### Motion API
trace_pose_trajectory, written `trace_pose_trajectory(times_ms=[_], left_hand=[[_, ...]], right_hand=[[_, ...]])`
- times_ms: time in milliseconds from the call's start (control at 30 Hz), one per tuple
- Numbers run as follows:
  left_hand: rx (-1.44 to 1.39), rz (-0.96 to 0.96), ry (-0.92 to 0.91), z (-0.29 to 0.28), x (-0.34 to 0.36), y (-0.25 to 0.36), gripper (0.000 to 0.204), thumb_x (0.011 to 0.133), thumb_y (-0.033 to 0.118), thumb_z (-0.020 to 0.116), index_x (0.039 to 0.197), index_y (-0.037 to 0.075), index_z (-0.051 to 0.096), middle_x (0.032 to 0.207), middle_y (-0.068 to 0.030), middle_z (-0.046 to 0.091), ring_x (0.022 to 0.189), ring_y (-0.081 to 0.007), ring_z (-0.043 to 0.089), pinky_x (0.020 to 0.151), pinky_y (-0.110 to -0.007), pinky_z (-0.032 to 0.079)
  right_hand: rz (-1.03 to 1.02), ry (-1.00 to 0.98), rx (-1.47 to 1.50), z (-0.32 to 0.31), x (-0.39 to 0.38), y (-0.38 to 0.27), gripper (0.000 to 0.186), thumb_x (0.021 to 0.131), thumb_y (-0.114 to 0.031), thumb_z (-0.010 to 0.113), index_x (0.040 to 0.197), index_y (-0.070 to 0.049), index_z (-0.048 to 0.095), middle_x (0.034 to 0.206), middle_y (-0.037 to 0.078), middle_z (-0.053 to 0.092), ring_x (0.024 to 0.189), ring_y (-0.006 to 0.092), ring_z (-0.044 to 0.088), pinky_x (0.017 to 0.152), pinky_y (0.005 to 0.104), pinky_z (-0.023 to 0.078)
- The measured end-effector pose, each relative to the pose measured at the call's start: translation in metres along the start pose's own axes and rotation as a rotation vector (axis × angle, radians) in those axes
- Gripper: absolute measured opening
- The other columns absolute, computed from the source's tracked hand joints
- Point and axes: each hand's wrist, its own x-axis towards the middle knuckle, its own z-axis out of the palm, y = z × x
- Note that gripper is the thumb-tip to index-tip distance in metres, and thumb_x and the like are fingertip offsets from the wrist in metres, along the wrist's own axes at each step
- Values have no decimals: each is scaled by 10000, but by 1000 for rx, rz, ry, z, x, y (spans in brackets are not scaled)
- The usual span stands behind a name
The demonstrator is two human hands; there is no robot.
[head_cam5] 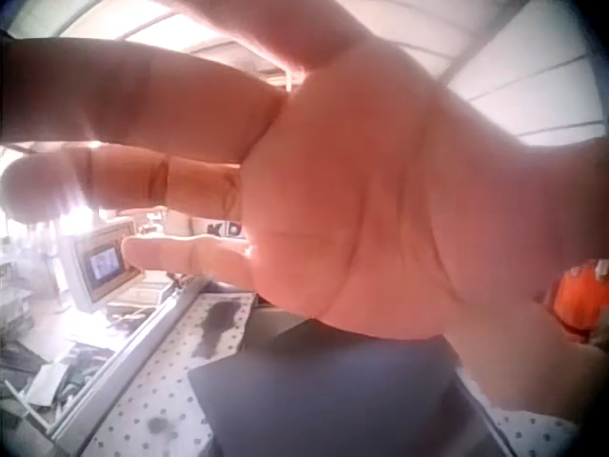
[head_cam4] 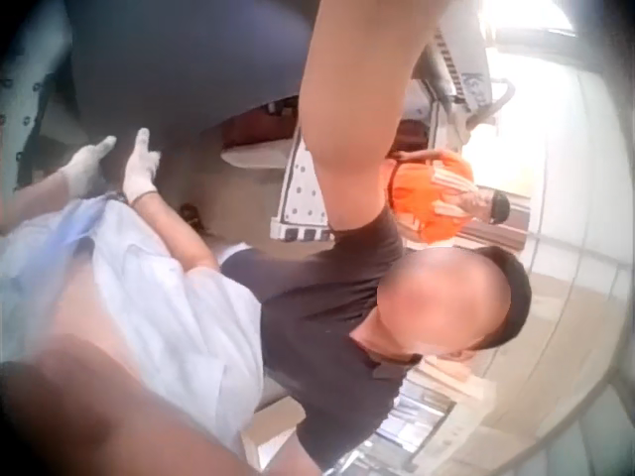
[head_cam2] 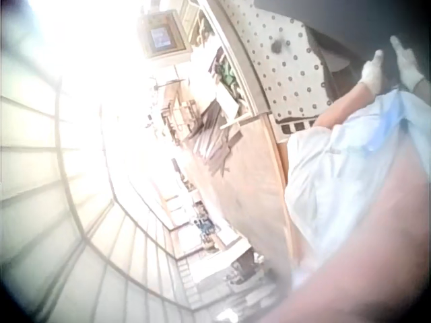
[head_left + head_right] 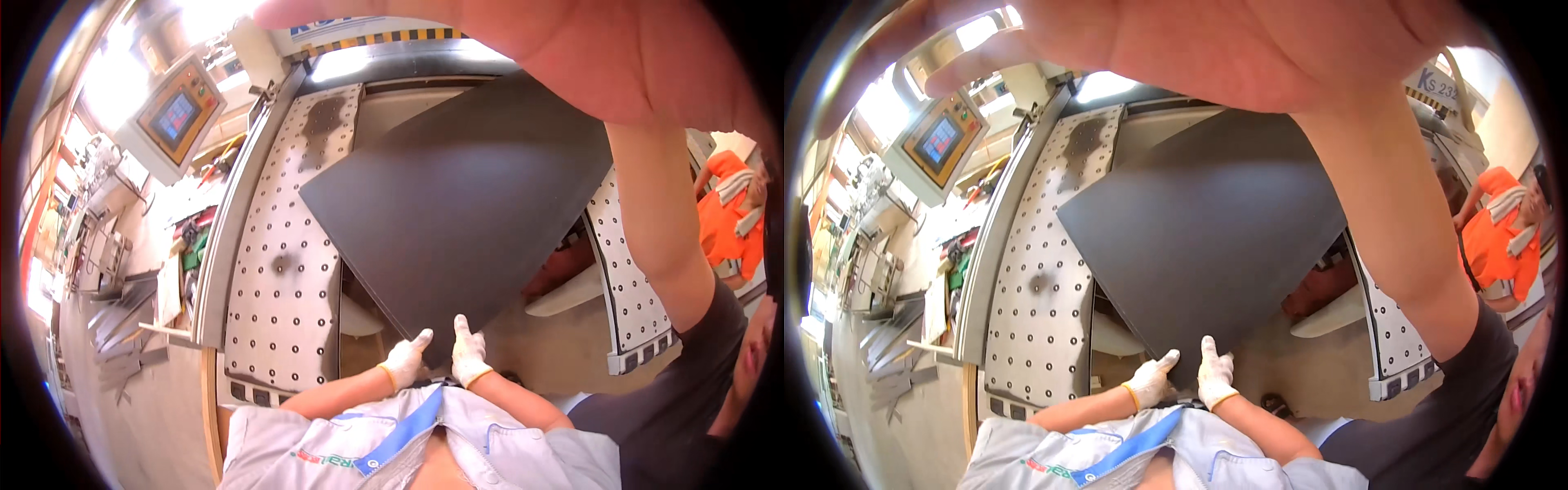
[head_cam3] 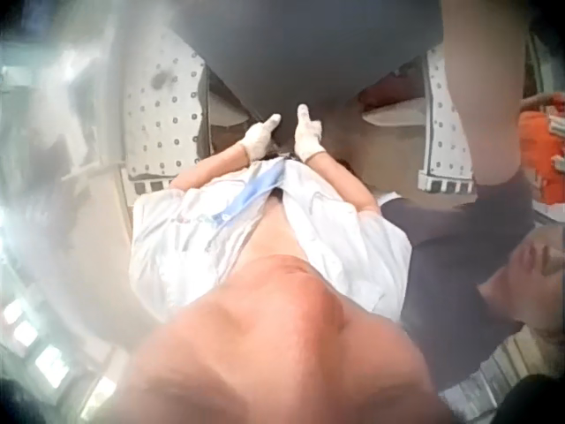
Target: The person fastens a waist strap, lifts and moves a large wooden panel onto the cutting machine table with a coworker, presses a button on the machine panel, and pushes the board into the machine.
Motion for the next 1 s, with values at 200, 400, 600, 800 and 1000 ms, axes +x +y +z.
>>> trace_pose_trajectory(times_ms=[200, 400, 600, 800, 1000], left_hand=[[35, -10, 63, -14, 18, -7, 532, 1198, 368, 670, 1565, -6, 577, 1535, -187, 679, 1357, -397, 705, 1174, -643, 589], [-84, 6, -193, -30, 19, -16, 533, 1239, 316, 570, 1625, -43, 491, 1627, -266, 592, 1483, -501, 612, 1267, -701, 511], [224, 29, -115, -43, -4, 7, 635, 1174, 490, 674, 1388, -106, 718, 1285, -178, 802, 1173, -290, 756, 1067, -441, 615], [798, 176, 94, -37, -59, 167, 439, 1072, 430, 799, 1017, -5, 780, 839, -100, 782, 714, -206, 748, 672, -378, 618], [1505, 918, 886, -130, 45, 354, 642, 992, 536, 811, 1405, 47, 760, 1518, -209, 683, 1418, -406, 659, 1186, -505, 546]], right_hand=[[-84, 4, -345, 6, -14, 4, 1035, 1020, -614, 813, 1678, 77, 411, 1637, 308, 599, 1483, 414, 630, 1213, 502, 532], [-22, -139, -191, -11, -16, 1, 918, 1020, -513, 854, 1634, 53, 475, 1561, 276, 635, 1358, 396, 702, 1055, 513, 642], [-38, -128, -287, -14, -13, -1, 841, 1024, -530, 859, 1529, 82, 579, 1469, 264, 692, 1312, 389, 726, 997, 511, 661], [-59, -122, -433, -28, -28, -23, 780, 1028, -589, 829, 1442, 50, 655, 1390, 241, 749, 1270, 362, 731, 1085, 476, 580], [-93, -123, -479, -21, -33, -14, 831, 1030, -667, 783, 1309, 110, 689, 1187, 259, 762, 1081, 372, 741, 969, 514, 584]])
